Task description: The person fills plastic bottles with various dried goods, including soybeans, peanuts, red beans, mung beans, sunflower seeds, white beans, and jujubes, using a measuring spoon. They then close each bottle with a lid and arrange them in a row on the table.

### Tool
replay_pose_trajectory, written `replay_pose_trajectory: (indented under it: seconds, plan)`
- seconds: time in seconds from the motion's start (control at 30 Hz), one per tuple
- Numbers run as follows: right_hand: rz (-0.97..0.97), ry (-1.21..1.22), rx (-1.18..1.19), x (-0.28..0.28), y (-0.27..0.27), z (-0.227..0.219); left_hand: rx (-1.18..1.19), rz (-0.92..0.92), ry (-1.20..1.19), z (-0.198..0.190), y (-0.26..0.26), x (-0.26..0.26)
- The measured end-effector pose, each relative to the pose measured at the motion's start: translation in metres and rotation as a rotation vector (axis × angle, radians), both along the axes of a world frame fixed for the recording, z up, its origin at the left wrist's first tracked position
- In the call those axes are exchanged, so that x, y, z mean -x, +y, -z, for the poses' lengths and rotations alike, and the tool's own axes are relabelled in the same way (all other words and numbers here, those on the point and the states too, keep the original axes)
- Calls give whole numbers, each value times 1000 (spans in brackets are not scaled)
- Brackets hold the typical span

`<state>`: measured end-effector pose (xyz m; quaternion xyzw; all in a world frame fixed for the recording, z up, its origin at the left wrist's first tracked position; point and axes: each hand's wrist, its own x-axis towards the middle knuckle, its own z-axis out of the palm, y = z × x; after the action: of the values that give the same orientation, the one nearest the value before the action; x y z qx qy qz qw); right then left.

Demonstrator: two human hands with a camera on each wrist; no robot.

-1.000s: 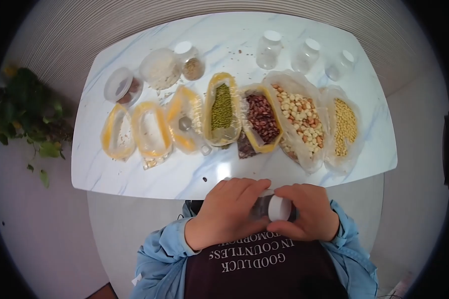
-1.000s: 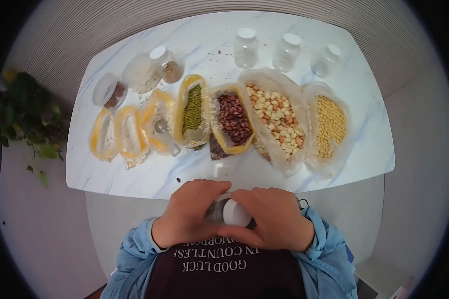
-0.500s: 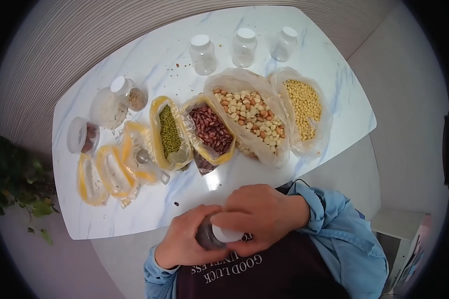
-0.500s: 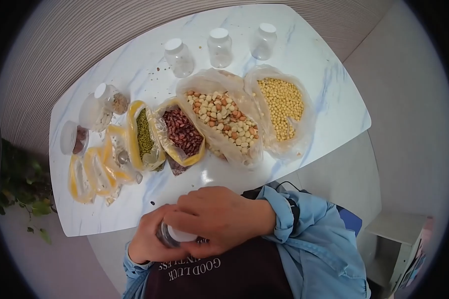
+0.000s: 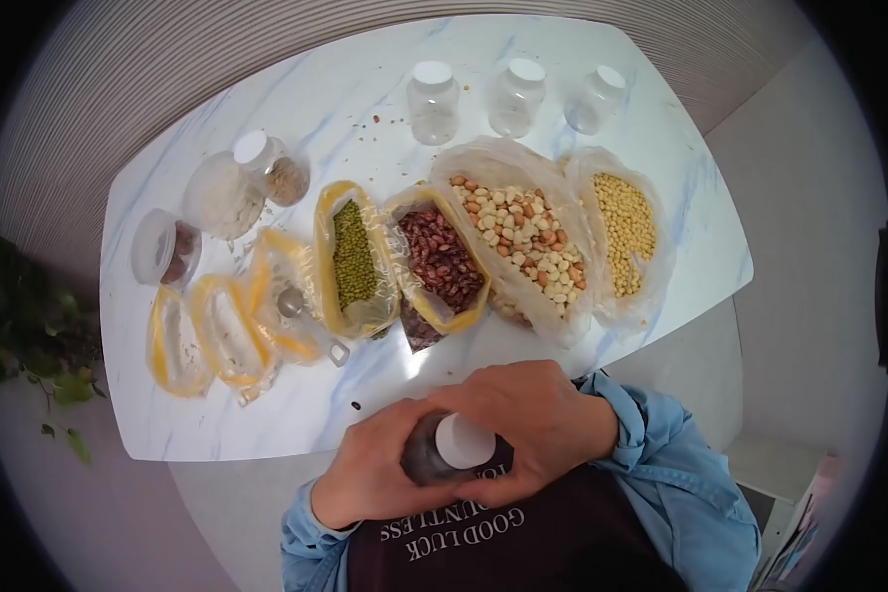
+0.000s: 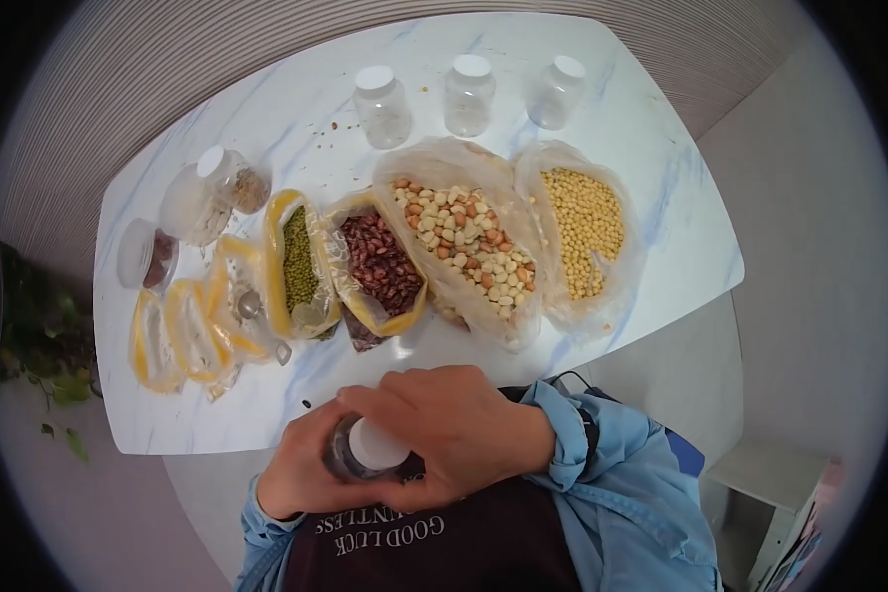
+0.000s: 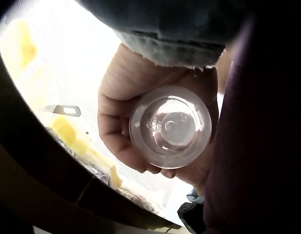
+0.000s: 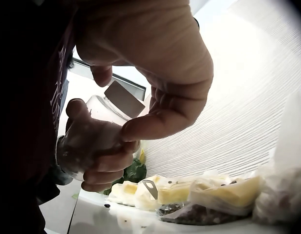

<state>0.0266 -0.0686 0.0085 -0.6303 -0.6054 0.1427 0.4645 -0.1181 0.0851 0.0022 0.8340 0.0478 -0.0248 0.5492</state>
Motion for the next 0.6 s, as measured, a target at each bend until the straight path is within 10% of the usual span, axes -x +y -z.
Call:
replay_pose_trajectory:
  seconds: [0.1,0.6]
  plan:
    - [-74,-114,268,-2,0,-4,-8,1,21,-3,0,0]
    - [-96,-141,-43,-2,-1,3,51,54,6,3,3,5]
